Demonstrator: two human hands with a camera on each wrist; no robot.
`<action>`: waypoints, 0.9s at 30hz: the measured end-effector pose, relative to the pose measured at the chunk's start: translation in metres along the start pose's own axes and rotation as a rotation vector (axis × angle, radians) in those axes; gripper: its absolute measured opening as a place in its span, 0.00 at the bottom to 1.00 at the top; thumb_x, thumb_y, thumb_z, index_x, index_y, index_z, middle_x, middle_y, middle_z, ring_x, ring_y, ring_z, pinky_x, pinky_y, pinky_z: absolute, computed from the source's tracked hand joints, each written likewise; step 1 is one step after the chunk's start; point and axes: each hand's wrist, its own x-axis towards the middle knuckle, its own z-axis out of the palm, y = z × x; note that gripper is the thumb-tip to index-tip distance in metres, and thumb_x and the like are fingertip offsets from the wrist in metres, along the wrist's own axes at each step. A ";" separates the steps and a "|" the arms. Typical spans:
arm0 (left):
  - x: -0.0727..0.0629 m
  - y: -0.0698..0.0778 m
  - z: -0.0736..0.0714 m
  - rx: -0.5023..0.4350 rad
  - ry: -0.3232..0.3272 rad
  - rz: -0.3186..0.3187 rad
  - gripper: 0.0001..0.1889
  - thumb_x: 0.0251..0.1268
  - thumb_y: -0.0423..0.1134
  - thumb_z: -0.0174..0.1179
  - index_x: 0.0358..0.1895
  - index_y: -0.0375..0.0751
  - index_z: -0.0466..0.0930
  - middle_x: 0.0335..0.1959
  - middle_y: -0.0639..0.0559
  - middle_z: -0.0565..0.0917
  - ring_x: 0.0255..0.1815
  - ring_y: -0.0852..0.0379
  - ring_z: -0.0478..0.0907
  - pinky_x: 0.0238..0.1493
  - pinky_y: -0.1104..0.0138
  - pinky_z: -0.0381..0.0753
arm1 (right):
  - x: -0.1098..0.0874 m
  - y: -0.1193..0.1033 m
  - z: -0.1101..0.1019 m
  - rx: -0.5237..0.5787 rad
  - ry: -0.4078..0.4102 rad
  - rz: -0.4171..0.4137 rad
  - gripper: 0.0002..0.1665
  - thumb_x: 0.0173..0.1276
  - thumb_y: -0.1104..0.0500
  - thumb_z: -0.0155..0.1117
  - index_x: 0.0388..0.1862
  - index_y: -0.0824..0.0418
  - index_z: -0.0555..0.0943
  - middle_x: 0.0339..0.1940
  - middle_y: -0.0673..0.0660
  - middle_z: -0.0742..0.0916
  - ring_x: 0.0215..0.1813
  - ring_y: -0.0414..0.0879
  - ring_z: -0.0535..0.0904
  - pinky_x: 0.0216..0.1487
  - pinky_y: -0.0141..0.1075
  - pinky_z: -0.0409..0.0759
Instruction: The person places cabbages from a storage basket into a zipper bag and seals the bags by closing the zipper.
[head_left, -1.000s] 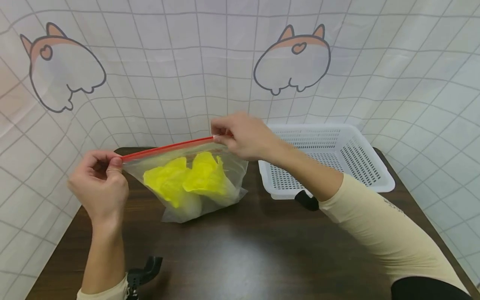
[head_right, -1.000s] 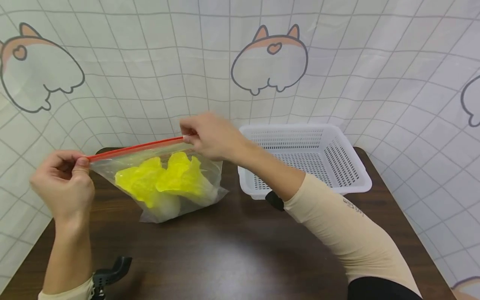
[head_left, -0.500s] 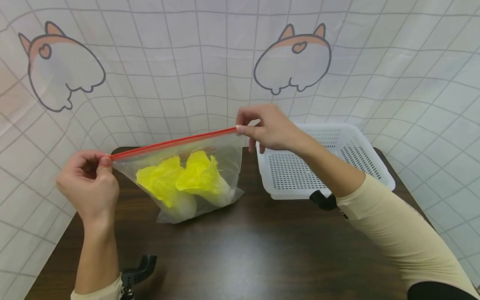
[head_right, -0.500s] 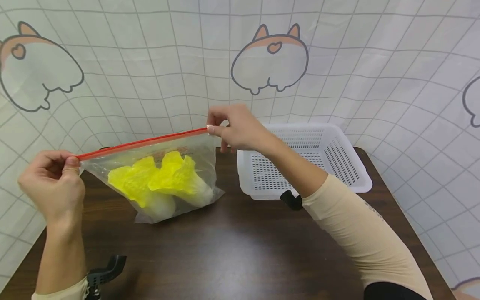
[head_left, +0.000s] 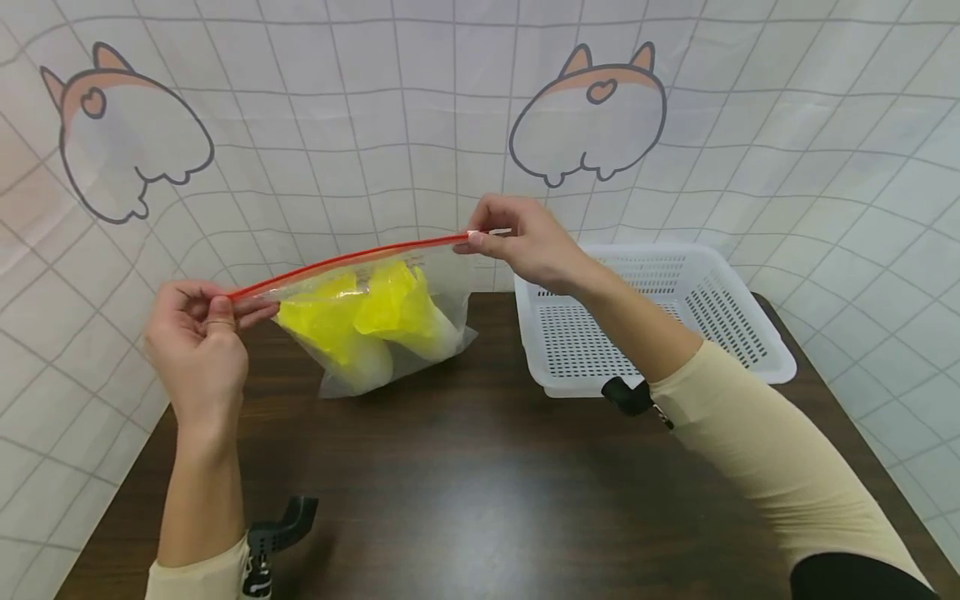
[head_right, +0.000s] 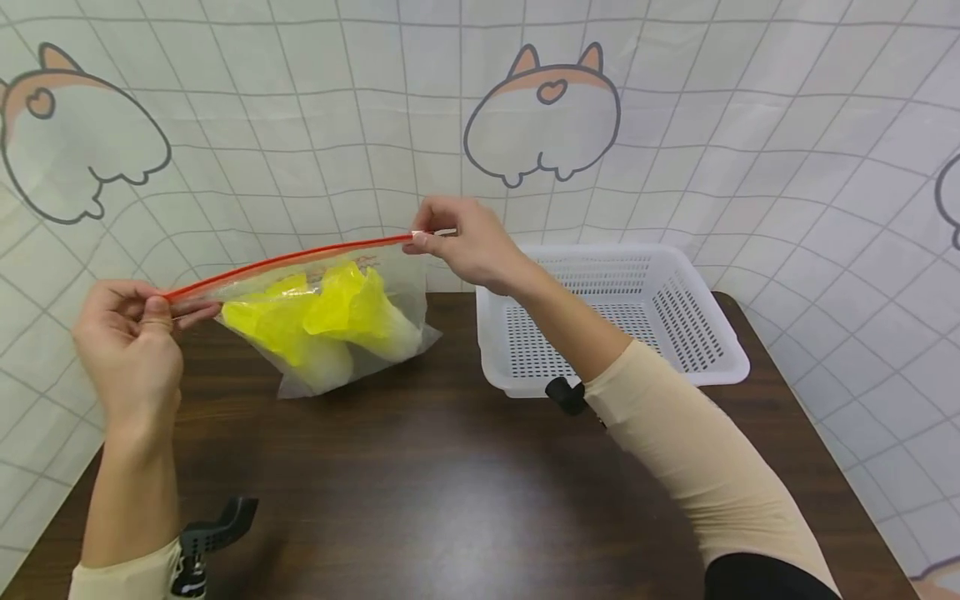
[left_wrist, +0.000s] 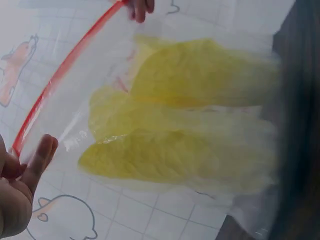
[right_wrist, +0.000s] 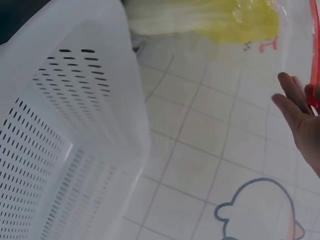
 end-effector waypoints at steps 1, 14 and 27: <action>0.000 -0.002 0.000 0.053 -0.021 0.027 0.07 0.76 0.23 0.49 0.36 0.32 0.73 0.35 0.43 0.86 0.34 0.58 0.91 0.39 0.72 0.87 | 0.001 0.003 0.000 -0.024 0.009 -0.013 0.03 0.78 0.63 0.61 0.42 0.63 0.80 0.50 0.57 0.89 0.58 0.50 0.88 0.66 0.46 0.81; -0.048 -0.030 -0.046 0.383 -0.583 0.257 0.13 0.64 0.14 0.59 0.37 0.36 0.76 0.55 0.44 0.89 0.46 0.70 0.84 0.30 0.78 0.73 | -0.035 0.045 0.002 -0.319 -0.268 -0.006 0.05 0.78 0.65 0.59 0.39 0.57 0.77 0.55 0.53 0.91 0.59 0.52 0.86 0.61 0.47 0.84; -0.099 -0.034 -0.052 0.589 -1.019 0.047 0.19 0.64 0.23 0.66 0.33 0.56 0.74 0.49 0.58 0.90 0.47 0.61 0.86 0.39 0.70 0.80 | -0.072 0.058 0.046 -0.754 -0.505 -0.033 0.08 0.68 0.69 0.65 0.39 0.57 0.81 0.30 0.47 0.85 0.37 0.46 0.79 0.70 0.53 0.75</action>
